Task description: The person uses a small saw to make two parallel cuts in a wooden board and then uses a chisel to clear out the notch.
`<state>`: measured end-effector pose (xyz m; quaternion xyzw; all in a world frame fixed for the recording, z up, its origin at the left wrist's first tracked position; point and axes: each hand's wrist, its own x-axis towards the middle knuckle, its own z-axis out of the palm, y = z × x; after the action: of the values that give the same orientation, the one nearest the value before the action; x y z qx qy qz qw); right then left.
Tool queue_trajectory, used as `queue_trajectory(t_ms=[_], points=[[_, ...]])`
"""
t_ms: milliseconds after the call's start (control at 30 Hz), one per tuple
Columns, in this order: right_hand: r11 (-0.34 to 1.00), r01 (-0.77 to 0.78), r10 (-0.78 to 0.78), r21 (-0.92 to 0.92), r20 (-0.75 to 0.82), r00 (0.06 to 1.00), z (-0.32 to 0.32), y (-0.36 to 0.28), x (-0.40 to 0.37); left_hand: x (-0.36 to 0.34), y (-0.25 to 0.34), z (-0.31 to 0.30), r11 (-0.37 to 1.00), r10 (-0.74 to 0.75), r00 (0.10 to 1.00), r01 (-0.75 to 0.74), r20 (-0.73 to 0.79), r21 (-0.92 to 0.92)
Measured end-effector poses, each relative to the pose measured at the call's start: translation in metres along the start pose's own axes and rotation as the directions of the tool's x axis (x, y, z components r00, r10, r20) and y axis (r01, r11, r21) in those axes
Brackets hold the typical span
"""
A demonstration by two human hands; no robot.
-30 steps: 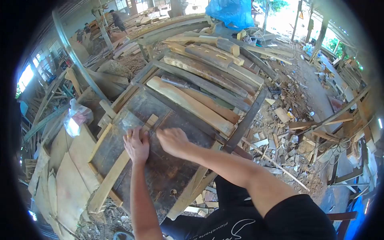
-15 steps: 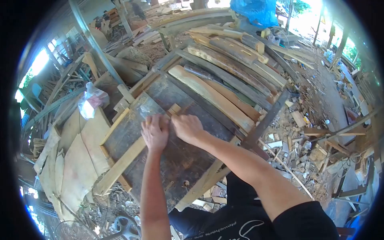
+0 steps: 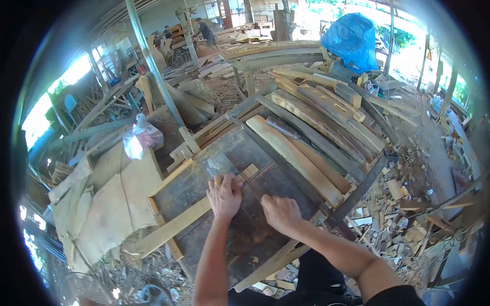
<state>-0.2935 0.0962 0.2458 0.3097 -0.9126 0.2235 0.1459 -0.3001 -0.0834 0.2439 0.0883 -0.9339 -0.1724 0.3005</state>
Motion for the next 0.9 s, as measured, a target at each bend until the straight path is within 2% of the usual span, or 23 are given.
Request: queue_trajectory(t_ms=[67,167,300,400,467,567,700,767,833,900], points=[[1.0,0.007,-0.005,0.025,-0.065,0.998,0.004,0.003,0.0,-0.003,-0.002,0.002,1.0,0.03,0.999,-0.031,-0.02,-0.008],[0.997,0.048,-0.04,0.053,-0.14,0.989,0.038,0.008,0.048,-0.003,-0.003,0.005,1.0,0.018,1.0,-0.018,-0.019,-0.013],[0.999,0.03,-0.028,0.017,-0.101,0.995,0.023,0.004,0.024,-0.003,-0.002,0.003,1.0,0.002,1.0,-0.002,-0.021,-0.011],[1.0,-0.027,0.027,0.006,0.022,0.999,0.002,0.004,-0.007,-0.001,-0.001,0.002,0.999,-0.035,0.999,0.036,0.02,-0.036],[1.0,0.006,-0.006,0.01,-0.08,0.997,0.014,0.002,0.012,-0.002,-0.002,0.003,0.998,-0.043,0.998,0.045,0.04,-0.041],[0.998,0.053,-0.05,0.019,-0.131,0.99,0.039,0.007,0.053,-0.001,0.001,-0.003,0.999,-0.043,0.998,0.044,0.053,-0.02],[0.999,0.031,-0.029,0.025,-0.071,0.997,0.013,0.003,0.017,-0.002,0.003,-0.004,0.999,-0.047,0.996,0.048,0.074,-0.014],[1.0,-0.02,0.02,-0.001,0.016,1.0,-0.003,0.002,-0.012,-0.004,0.001,-0.001,0.998,-0.061,0.996,0.063,0.067,-0.026],[0.999,-0.036,0.036,-0.015,0.031,0.999,0.004,0.0,0.003,-0.004,0.0,0.0,1.0,0.001,1.0,-0.001,0.014,-0.018],[0.999,0.043,-0.045,-0.024,-0.094,0.995,0.027,0.005,0.034,-0.004,-0.001,0.001,1.0,0.003,1.0,-0.003,0.017,-0.01]])
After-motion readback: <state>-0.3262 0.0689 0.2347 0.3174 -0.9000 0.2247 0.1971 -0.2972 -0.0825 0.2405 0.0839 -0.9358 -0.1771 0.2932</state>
